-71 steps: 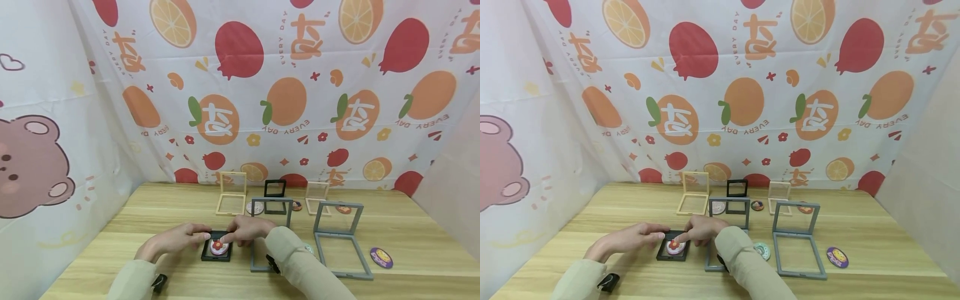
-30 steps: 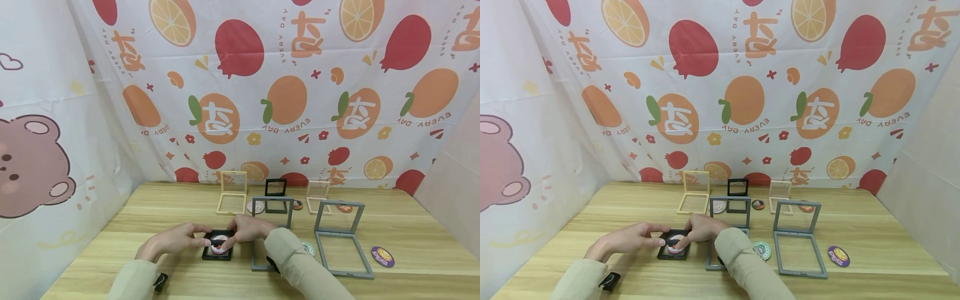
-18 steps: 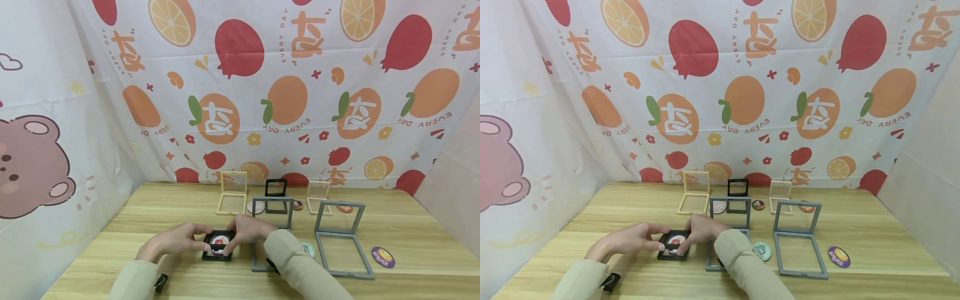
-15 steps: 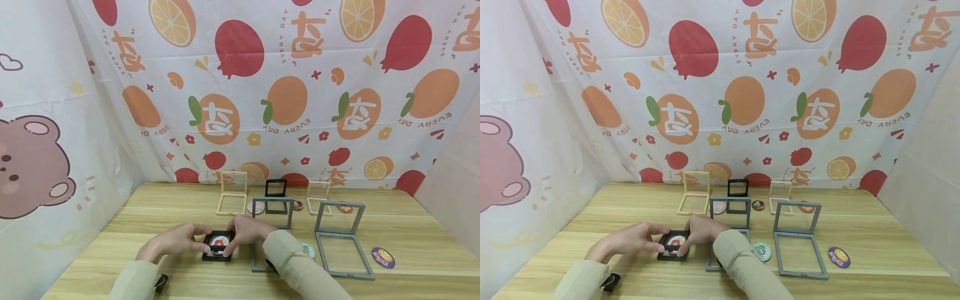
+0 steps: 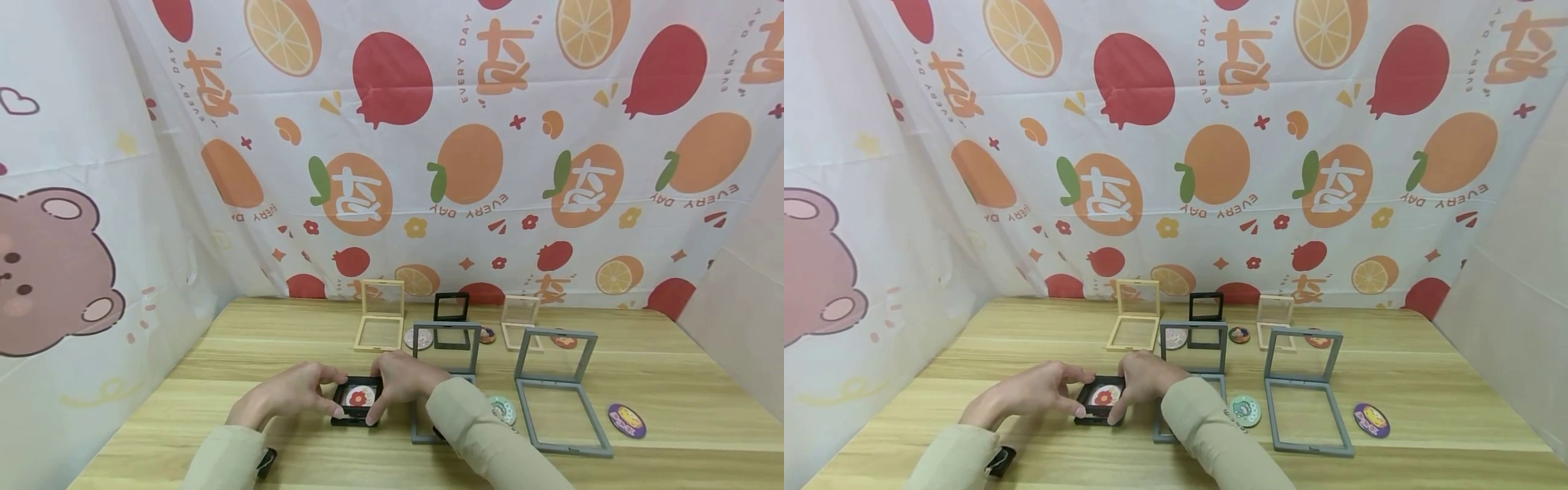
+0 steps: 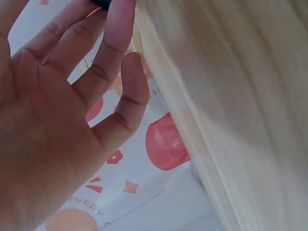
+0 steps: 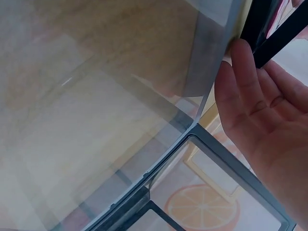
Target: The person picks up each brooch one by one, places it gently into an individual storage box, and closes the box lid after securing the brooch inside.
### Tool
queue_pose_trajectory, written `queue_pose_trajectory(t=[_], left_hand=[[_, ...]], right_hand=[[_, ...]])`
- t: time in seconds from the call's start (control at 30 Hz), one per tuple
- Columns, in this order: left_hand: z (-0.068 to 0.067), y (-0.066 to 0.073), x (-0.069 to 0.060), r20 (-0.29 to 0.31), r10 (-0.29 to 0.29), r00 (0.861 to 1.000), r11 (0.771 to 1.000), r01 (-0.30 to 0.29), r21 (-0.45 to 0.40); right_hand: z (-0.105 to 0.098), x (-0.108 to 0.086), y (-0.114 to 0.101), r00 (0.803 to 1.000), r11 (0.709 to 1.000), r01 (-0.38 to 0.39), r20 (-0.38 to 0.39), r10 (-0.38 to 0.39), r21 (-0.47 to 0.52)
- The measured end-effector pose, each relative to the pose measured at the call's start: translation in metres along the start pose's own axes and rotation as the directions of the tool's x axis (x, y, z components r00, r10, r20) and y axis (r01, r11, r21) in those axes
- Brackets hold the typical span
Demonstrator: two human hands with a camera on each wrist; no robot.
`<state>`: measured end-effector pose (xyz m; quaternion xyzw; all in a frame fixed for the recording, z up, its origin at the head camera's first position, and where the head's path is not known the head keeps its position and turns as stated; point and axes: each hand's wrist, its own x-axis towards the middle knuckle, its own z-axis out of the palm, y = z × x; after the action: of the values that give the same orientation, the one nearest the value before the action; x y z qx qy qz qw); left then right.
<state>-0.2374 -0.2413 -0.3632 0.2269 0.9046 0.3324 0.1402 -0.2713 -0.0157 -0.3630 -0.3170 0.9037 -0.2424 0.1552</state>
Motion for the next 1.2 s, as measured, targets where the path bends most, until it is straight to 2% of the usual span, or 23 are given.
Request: queue_pose_trajectory(t=[0.17,0.33,0.6,0.87,1.0,1.2], left_hand=[[0.001,0.001,0.000,-0.014,0.006,1.000,1.000,-0.006,0.002],[0.003,0.004,-0.001,-0.039,-0.007,0.999,1.000,0.007,0.003],[0.005,0.006,0.000,-0.061,-0.026,0.998,0.999,0.027,0.024],[0.008,0.013,0.002,-0.106,-0.042,0.993,0.984,0.060,0.170],[0.009,0.015,0.003,-0.114,-0.032,0.993,0.974,0.057,0.219],[0.011,0.017,0.004,-0.129,-0.047,0.990,0.958,0.081,0.274]], right_hand=[[0.002,0.001,-0.003,1.000,0.998,-0.003,0.000,0.003,-0.057],[0.006,0.001,-0.006,0.999,0.987,0.040,-0.020,-0.044,-0.157],[0.007,0.001,-0.007,0.997,0.972,0.071,-0.024,-0.078,-0.224],[0.010,0.001,-0.009,0.995,0.951,0.080,-0.037,-0.095,-0.299],[0.012,0.000,-0.010,0.994,0.937,0.070,-0.050,-0.093,-0.343],[0.014,0.000,-0.010,0.993,0.925,0.065,-0.065,-0.096,-0.374]])
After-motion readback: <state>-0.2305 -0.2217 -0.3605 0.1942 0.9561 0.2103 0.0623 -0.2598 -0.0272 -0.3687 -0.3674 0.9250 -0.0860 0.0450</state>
